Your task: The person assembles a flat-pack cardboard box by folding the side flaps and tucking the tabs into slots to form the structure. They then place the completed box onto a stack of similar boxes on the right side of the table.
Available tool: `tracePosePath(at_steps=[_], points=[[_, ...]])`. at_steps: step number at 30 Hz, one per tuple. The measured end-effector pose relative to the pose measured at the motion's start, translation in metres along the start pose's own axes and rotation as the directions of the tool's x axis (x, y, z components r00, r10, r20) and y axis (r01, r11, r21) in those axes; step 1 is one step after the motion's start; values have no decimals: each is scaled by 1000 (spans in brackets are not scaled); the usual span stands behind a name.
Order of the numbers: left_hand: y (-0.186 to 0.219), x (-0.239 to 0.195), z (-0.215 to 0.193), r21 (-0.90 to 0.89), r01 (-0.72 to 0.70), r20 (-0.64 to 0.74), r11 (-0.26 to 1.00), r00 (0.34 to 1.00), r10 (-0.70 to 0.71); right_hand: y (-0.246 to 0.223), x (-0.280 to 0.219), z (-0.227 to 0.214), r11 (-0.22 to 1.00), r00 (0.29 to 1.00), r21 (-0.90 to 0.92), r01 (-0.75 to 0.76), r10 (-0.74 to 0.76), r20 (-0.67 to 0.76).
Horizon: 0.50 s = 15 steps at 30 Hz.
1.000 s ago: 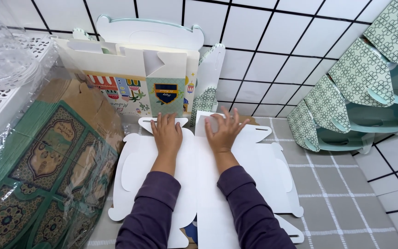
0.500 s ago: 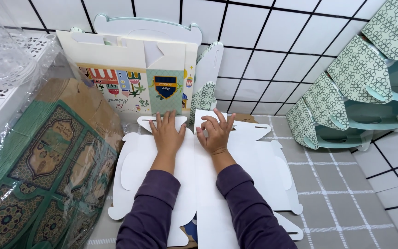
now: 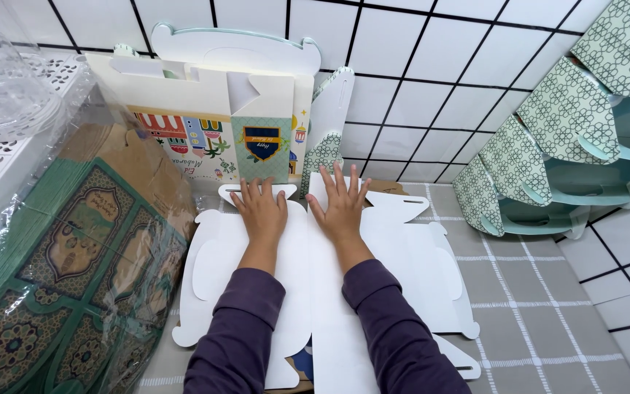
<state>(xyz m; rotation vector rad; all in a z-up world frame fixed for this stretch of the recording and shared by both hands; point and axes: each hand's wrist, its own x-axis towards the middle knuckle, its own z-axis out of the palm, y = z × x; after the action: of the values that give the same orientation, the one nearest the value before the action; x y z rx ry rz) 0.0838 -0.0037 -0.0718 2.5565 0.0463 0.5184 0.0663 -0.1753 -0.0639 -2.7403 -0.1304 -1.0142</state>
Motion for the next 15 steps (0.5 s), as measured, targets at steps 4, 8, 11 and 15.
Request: tracePosePath(at_steps=[4, 8, 11, 15], points=[[0, 0, 2, 6, -7, 29, 1000, 1000, 7, -1, 1, -1, 998, 991, 25, -51, 48, 122], [2, -1, -3, -15, -60, 41, 998, 997, 60, 2, 1, 5, 995, 979, 21, -98, 93, 183], [4, -3, -7, -9, -70, 50, 998, 996, 70, 6, 1, 9, 991, 976, 32, -132, 124, 177], [3, -2, -6, -11, -75, 64, 997, 995, 75, 15, 0, 16, 989, 990, 52, -137, 134, 52]])
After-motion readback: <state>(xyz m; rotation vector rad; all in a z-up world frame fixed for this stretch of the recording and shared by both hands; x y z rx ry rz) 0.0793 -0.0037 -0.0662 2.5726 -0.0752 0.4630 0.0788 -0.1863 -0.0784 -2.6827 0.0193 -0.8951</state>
